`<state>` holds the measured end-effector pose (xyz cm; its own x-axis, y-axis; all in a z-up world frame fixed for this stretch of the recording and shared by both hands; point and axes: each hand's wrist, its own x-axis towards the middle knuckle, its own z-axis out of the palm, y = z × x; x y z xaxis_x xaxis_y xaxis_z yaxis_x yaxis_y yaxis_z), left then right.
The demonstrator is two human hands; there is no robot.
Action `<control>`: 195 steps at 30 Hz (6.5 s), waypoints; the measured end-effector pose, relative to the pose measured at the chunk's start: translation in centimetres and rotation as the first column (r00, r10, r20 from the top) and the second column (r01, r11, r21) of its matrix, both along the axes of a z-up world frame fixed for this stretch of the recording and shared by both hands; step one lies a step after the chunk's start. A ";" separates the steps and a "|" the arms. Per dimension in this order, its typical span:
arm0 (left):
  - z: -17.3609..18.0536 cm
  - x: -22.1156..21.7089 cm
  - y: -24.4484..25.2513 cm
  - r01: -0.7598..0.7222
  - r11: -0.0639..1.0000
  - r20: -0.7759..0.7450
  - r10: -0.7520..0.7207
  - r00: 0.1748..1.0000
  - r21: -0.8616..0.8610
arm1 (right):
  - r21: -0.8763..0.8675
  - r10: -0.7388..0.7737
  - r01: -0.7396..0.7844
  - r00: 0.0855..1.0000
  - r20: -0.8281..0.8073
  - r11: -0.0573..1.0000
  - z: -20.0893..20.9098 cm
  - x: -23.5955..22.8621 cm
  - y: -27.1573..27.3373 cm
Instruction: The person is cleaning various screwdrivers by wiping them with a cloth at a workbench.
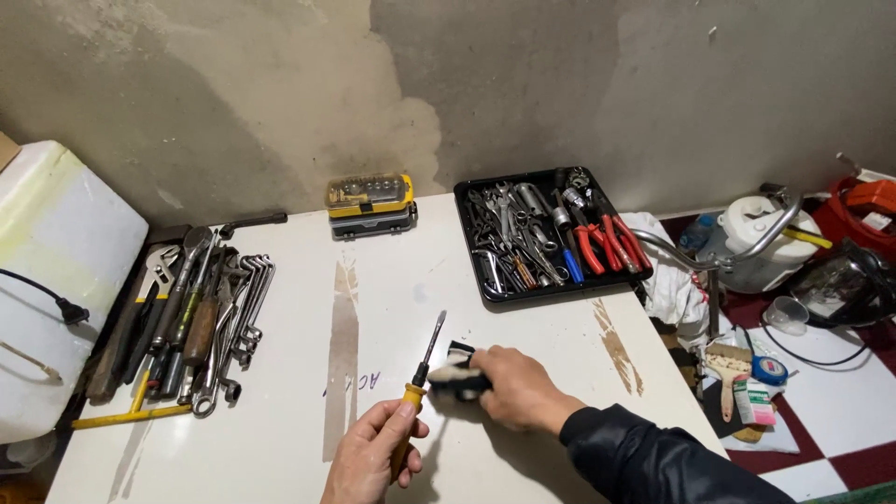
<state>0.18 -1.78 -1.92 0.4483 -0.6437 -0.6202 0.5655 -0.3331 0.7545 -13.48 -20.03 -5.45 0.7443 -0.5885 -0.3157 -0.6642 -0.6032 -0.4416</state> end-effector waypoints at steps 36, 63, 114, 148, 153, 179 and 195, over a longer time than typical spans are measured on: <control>1.3 -1.2 0.1 0.188 0.979 -0.311 -0.204 0.928 -0.082 | 0.973 -0.758 -0.126 0.611 0.229 0.193 4.5 -1.5 3.4; 0.9 -1.1 0.0 0.280 0.950 -0.075 -0.292 0.953 -0.135 | 0.954 -0.786 -0.135 0.541 0.298 0.268 4.3 -1.4 2.7; 3.3 12.1 4.3 -0.001 1.000 0.368 -0.004 0.930 0.012 | -0.079 0.262 -0.350 0.815 -0.517 0.934 -6.4 -3.4 -4.1; 1.4 18.5 6.8 -0.264 0.939 0.381 0.167 0.909 0.218 | -0.096 0.200 -0.319 0.771 -0.604 0.943 -8.8 -2.0 -4.9; 0.1 18.7 6.7 -0.261 0.951 0.449 0.162 0.879 0.167 | -0.171 0.218 -0.352 0.824 -0.523 0.920 -11.6 -3.0 -6.2; 0.1 21.7 7.5 -0.524 0.838 0.513 0.385 0.767 0.154 | -0.167 0.128 -0.254 0.834 -0.536 0.953 -9.6 -2.3 -4.5; -4.0 30.3 7.9 -0.554 0.749 0.754 0.112 0.647 0.364 | -0.333 0.176 -0.334 0.889 -0.423 0.882 -16.7 -4.8 -8.0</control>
<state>30.48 6.17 -5.93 0.9716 -0.0269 -0.2349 0.1547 -0.6787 0.7179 -18.23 -28.08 -22.16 0.7586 -0.5258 -0.3849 -0.5278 -0.8422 0.1104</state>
